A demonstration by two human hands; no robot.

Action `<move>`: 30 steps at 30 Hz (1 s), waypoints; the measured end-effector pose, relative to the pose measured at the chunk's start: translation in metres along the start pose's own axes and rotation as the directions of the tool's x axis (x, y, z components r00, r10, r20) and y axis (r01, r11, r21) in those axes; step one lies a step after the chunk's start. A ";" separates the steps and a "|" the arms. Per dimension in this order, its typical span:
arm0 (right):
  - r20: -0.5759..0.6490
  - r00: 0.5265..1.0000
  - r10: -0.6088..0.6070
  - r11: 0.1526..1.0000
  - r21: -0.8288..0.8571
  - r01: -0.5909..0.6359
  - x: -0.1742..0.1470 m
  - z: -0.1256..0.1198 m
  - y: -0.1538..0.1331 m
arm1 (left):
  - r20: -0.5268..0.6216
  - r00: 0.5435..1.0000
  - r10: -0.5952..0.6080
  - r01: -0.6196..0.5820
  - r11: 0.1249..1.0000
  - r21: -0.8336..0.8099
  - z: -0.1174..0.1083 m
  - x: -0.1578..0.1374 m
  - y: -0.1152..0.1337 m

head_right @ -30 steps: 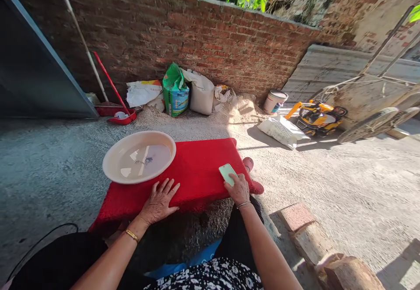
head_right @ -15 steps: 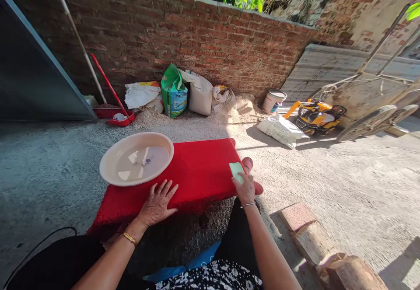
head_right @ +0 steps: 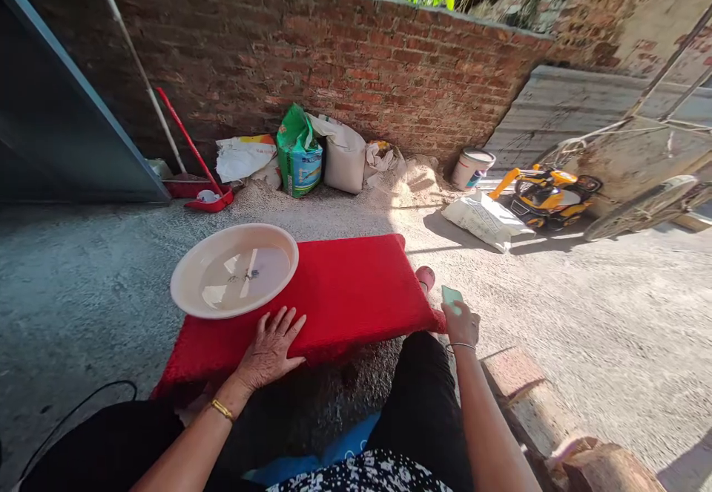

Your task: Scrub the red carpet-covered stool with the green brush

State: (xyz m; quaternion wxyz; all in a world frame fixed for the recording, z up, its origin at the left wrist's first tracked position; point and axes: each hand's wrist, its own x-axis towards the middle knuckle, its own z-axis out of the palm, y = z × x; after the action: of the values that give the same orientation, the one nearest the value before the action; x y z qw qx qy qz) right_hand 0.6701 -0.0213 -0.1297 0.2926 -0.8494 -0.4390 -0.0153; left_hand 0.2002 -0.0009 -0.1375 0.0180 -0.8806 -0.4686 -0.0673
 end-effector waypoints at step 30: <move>0.195 0.980 0.050 0.995 -0.091 -0.032 -0.021 0.014 -0.061 | 0.075 0.997 0.004 0.003 0.996 -0.091 0.013 -0.002 0.002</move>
State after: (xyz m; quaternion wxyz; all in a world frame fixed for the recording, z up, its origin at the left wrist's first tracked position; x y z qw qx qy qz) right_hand 0.6083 -0.0028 -0.1176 0.2108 -0.8675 -0.4471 0.0557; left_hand 0.2018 -0.0020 -0.1507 -0.0399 -0.8826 -0.4651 -0.0557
